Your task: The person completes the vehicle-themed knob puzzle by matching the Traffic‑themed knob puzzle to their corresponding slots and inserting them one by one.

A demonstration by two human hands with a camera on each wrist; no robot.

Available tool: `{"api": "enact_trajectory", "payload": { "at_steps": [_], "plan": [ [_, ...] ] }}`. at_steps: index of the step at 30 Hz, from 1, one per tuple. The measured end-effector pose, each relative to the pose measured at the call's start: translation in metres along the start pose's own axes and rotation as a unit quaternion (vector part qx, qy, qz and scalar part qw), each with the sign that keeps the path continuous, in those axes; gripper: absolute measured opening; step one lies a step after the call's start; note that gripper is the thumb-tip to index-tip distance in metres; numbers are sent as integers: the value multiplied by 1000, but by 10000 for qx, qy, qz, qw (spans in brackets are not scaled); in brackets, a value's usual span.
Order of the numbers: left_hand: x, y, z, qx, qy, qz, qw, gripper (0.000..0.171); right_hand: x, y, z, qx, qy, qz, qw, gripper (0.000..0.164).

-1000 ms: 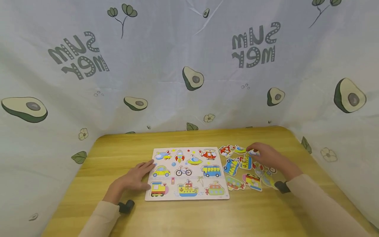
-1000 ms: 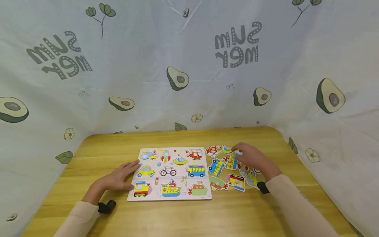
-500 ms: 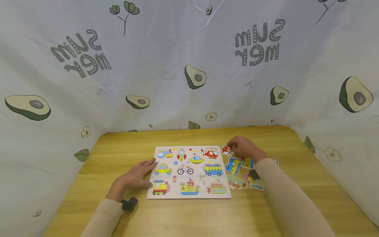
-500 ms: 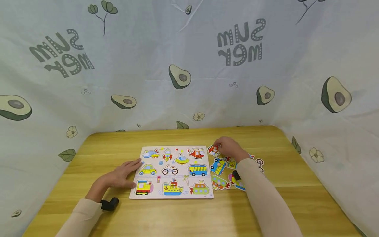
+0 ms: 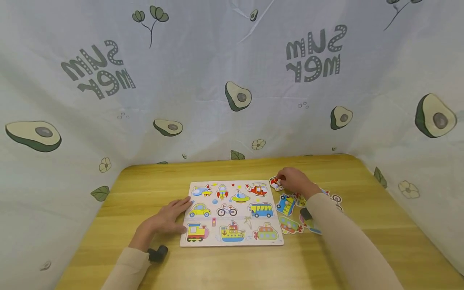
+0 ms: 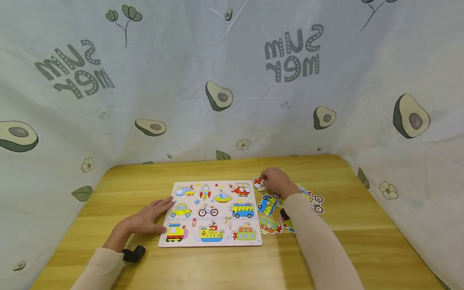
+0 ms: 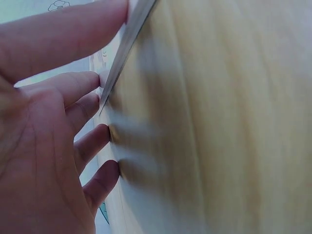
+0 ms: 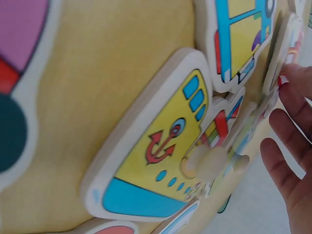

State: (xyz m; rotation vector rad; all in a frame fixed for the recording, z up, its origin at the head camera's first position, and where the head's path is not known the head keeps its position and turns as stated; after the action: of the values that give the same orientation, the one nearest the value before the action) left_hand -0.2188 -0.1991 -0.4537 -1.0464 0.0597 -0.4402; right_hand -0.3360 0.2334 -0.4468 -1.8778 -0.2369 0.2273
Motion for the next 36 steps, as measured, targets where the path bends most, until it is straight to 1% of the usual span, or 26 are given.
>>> {"api": "enact_trajectory", "payload": {
  "at_steps": [3, 5, 9, 12, 15, 19, 22, 26, 31, 36],
  "plan": [
    [0, 2, -2, 1, -30, -5, 10000, 87, -1, 1, 1, 63, -1, 100, 9999, 18],
    [-1, 2, -3, -5, -12, 7, 10000, 87, -1, 1, 2, 89, 77, 141, 9998, 19],
    [-2, 3, -6, -61, 65, 14, 10000, 88, -1, 2, 3, 58, 309, 116, 9994, 20],
    [-2, 4, -7, -63, 87, 5, 9999, 87, -1, 4, 4, -16, 397, 87, 9992, 21],
    [-2, 4, -7, -35, 115, 1, 9999, 87, -1, 6, 5, -68, 208, 147, 9997, 23],
    [-2, 3, -5, -2, 151, -1, 9999, 87, 0, 8, 6, -338, -171, 158, 9992, 21],
    [-2, 3, -5, 6, 194, -4, 9998, 87, 1, 9, 7, -504, -183, 79, 9985, 21],
    [-2, 3, -5, -4, 191, -15, 9998, 87, 0, 8, 5, -502, -77, 81, 9987, 19],
    [-2, 3, -8, -44, 186, -6, 9998, 87, -2, 5, 2, -522, -214, 280, 9980, 18],
    [-4, 3, -9, -123, 233, -15, 9997, 87, -4, -5, -5, -453, -427, 551, 9965, 16]
  ]
}}
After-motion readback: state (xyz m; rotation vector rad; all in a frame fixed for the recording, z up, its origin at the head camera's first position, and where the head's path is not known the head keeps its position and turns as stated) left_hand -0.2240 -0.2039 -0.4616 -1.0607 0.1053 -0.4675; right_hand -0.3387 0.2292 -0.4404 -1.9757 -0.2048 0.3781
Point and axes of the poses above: each hand's wrist, its own x-axis away from the middle knuckle, its own y-axis out of the palm, z = x × y, the point moved 2 cm from there along -x, towards the middle knuckle, and after that the axes turned 7 degrees about z, right-handed, at the moved point
